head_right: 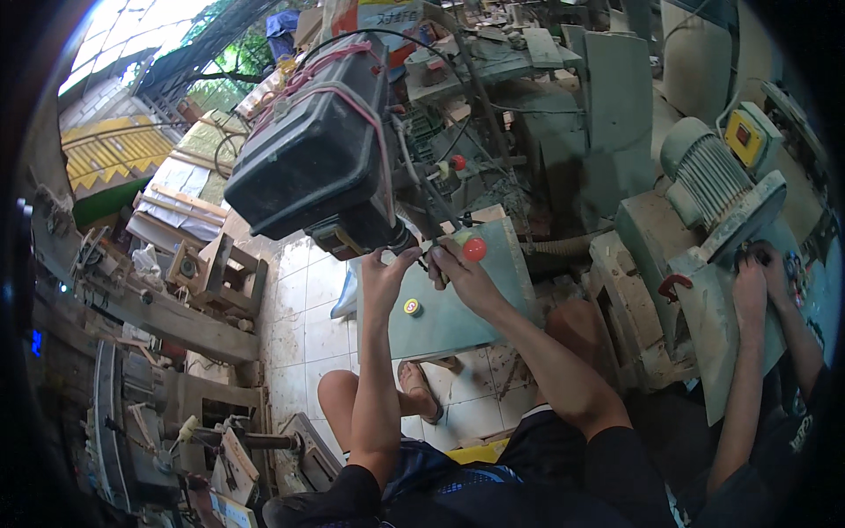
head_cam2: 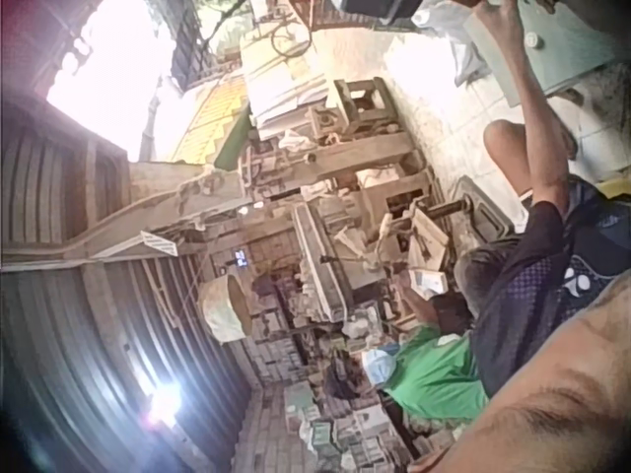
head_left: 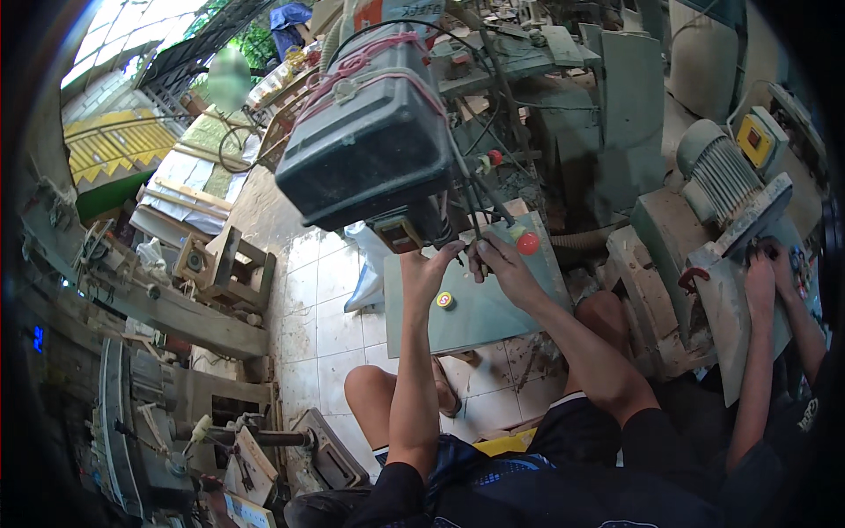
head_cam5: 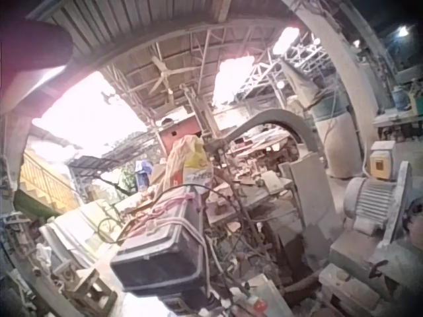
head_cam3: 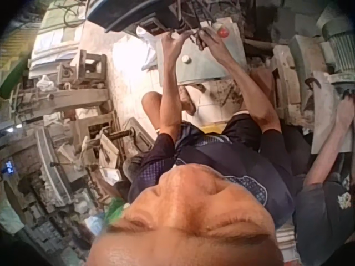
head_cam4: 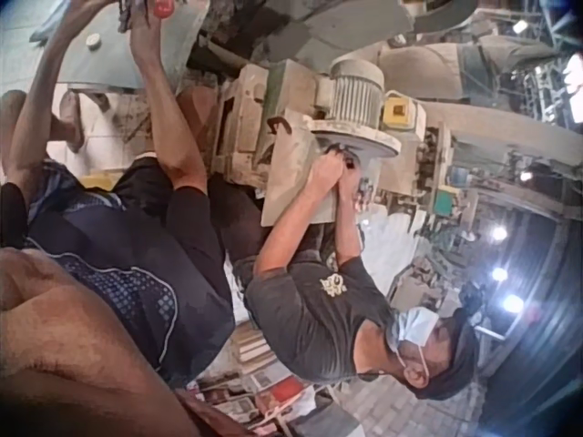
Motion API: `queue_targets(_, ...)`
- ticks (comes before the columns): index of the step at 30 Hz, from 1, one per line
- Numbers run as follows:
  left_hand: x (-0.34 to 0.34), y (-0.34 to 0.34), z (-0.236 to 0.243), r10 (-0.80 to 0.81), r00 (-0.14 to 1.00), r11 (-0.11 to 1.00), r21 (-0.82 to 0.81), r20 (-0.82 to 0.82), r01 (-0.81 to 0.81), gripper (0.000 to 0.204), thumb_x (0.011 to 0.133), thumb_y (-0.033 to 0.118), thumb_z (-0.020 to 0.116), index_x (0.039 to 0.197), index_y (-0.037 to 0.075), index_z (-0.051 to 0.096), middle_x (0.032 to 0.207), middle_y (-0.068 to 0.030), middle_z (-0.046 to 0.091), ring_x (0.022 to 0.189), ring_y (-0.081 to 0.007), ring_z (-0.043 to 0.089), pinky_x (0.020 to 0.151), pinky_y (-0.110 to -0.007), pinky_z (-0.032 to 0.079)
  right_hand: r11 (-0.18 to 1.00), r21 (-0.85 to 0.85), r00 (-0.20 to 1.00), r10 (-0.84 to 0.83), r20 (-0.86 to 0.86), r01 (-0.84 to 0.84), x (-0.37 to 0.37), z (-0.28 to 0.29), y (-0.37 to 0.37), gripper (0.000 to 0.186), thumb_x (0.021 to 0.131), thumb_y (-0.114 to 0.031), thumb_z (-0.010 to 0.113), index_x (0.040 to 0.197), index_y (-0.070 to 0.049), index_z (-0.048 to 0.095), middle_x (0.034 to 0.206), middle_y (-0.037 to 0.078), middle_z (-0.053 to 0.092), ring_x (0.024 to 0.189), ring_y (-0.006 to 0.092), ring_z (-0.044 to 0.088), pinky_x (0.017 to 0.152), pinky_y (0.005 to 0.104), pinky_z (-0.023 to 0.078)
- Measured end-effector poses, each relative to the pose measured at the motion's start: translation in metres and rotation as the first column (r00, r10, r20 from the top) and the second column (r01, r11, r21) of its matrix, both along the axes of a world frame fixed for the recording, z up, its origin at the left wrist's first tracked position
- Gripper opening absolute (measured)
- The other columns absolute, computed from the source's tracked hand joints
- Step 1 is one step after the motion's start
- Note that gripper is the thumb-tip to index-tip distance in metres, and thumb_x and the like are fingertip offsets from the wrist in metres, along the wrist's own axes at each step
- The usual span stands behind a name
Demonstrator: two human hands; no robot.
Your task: The person holds a drill bit, inserts it into a drill press chuck with the help of a coworker, and secures it in place before reaching upward.
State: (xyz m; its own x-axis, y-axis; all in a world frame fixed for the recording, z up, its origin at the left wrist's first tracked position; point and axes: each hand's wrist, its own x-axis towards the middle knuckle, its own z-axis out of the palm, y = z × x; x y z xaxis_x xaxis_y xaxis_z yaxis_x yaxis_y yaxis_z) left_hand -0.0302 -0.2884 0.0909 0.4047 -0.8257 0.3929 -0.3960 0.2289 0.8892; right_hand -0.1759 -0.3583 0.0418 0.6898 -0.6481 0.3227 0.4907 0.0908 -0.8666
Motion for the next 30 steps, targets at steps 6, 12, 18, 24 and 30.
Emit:
queue_targets(6, 0.017, -0.009, -0.036, 0.165, 0.98, 0.986, 0.013, 0.109, -0.167, 0.041, 0.071, 0.022, 0.079, 0.103, 0.001, 0.064, 0.106, -0.0144, 0.06, 0.101, -0.0279, 0.053, 0.089, -0.04, 0.041, 0.991, 0.003, 0.967, -0.131, -0.22, 0.135, 0.012, -0.006, -0.003, 0.037, 0.103, -0.037, 0.041, 0.113, -0.008, 0.061, 0.1, 0.001, 0.062, 0.08, 0.0087, 0.053, 0.069, 0.0257, 0.045)
queue_targets(12, 0.014, -0.017, -0.043, 0.257, 0.953, 0.954, -0.2, 0.16, -0.223, 0.046, 0.065, 0.024, 0.076, 0.105, 0.003, 0.065, 0.096, -0.0123, 0.046, 0.095, -0.029, 0.045, 0.084, -0.038, 0.038, 0.998, -0.069, 0.987, -0.008, -0.16, -0.003, 0.018, -0.004, -0.01, 0.036, 0.101, -0.038, 0.046, 0.114, -0.007, 0.058, 0.087, -0.003, 0.051, 0.076, 0.0066, 0.046, 0.066, 0.0239, 0.037)
queue_targets(18, 0.018, 0.0, -0.017, 0.092, 0.988, 0.986, -0.149, 0.121, -0.074, 0.058, 0.068, 0.028, 0.073, 0.116, -0.001, 0.06, 0.109, -0.0167, 0.052, 0.105, -0.0304, 0.048, 0.09, -0.037, 0.041, 0.989, 0.139, 0.999, 0.05, -0.015, -0.047, 0.018, -0.008, -0.014, 0.028, 0.101, -0.037, 0.048, 0.106, -0.01, 0.053, 0.082, 0.0, 0.05, 0.074, 0.0103, 0.047, 0.069, 0.0273, 0.036)
queue_targets(24, 0.028, 0.005, -0.003, -0.215, 0.975, 0.974, -0.088, -0.056, 0.209, 0.057, 0.071, 0.025, 0.07, 0.12, -0.003, 0.057, 0.105, -0.0159, 0.062, 0.098, -0.0232, 0.057, 0.085, -0.036, 0.046, 0.94, -0.328, 0.949, -0.185, -0.253, 0.096, 0.011, 0.007, -0.003, 0.028, 0.104, -0.029, 0.04, 0.099, -0.004, 0.053, 0.082, 0.003, 0.054, 0.078, 0.0134, 0.051, 0.077, 0.0286, 0.04)
queue_targets(30, 0.022, 0.008, -0.002, -0.235, 0.962, 0.971, -0.083, -0.136, 0.225, 0.049, 0.077, 0.015, 0.069, 0.122, -0.001, 0.056, 0.091, -0.0092, 0.067, 0.082, -0.0155, 0.061, 0.074, -0.031, 0.05, 0.847, -0.515, 0.875, -0.345, -0.339, 0.134, 0.007, 0.026, 0.021, 0.035, 0.105, -0.031, 0.036, 0.1, -0.002, 0.055, 0.082, 0.003, 0.053, 0.078, 0.0134, 0.05, 0.078, 0.0286, 0.04)
